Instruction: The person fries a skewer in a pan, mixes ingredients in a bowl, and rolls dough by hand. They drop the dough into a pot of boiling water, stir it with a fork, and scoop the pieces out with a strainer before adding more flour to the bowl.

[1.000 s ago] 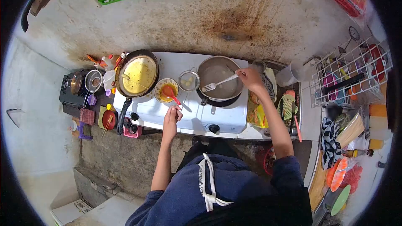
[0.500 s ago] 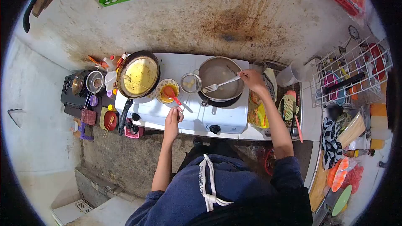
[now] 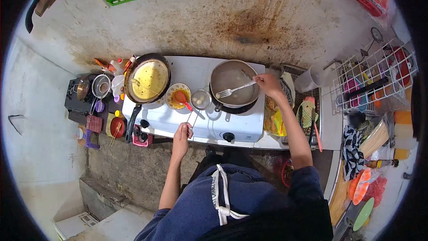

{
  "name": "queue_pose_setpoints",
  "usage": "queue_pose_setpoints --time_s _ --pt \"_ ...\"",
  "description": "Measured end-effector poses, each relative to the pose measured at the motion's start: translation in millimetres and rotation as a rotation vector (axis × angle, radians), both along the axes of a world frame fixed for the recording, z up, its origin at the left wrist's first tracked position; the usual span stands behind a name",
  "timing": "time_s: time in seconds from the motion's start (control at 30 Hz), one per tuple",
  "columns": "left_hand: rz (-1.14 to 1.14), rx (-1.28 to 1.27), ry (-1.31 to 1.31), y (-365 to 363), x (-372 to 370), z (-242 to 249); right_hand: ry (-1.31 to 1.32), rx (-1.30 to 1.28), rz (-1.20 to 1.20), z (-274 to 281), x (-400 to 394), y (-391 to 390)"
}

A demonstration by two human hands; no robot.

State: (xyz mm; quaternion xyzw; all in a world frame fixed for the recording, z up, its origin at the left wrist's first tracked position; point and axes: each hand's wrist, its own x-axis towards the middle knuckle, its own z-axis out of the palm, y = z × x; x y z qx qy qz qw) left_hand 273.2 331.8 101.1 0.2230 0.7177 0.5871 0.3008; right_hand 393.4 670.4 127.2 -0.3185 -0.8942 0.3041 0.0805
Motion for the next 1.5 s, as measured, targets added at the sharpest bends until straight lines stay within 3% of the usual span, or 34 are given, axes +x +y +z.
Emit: queue_pose_setpoints --time_s 0.23,0.33,0.4,0.53,0.6,0.7,0.8,1.03,1.5 --pt "-0.017 0.046 -0.070 1 2 -19 -0.058 0.027 -0.032 19 -2 -10" --pt "-0.011 0.074 -0.126 3 4 -20 0.048 -0.013 -0.092 40 -11 -41" --pt "-0.006 0.089 -0.144 3 5 -20 0.215 0.356 0.030 40 -17 -60" --pt "0.028 0.102 -0.140 1 5 -13 0.338 0.538 0.100 54 -19 -78" --pt "0.046 0.100 -0.145 1 4 -10 0.437 0.582 -0.042 52 -11 -68" --pt "0.058 0.130 -0.133 1 0 -10 0.257 0.570 -0.171 60 4 -47" --pt "0.065 0.160 -0.165 9 -5 -5 0.144 0.694 -0.111 43 13 -24" --pt "-0.002 0.187 -0.090 41 -12 13 -0.177 0.662 -0.010 7 -14 -22" --pt "0.071 0.192 -0.076 34 -13 5 -0.131 0.338 -0.051 -19 -40 -31"
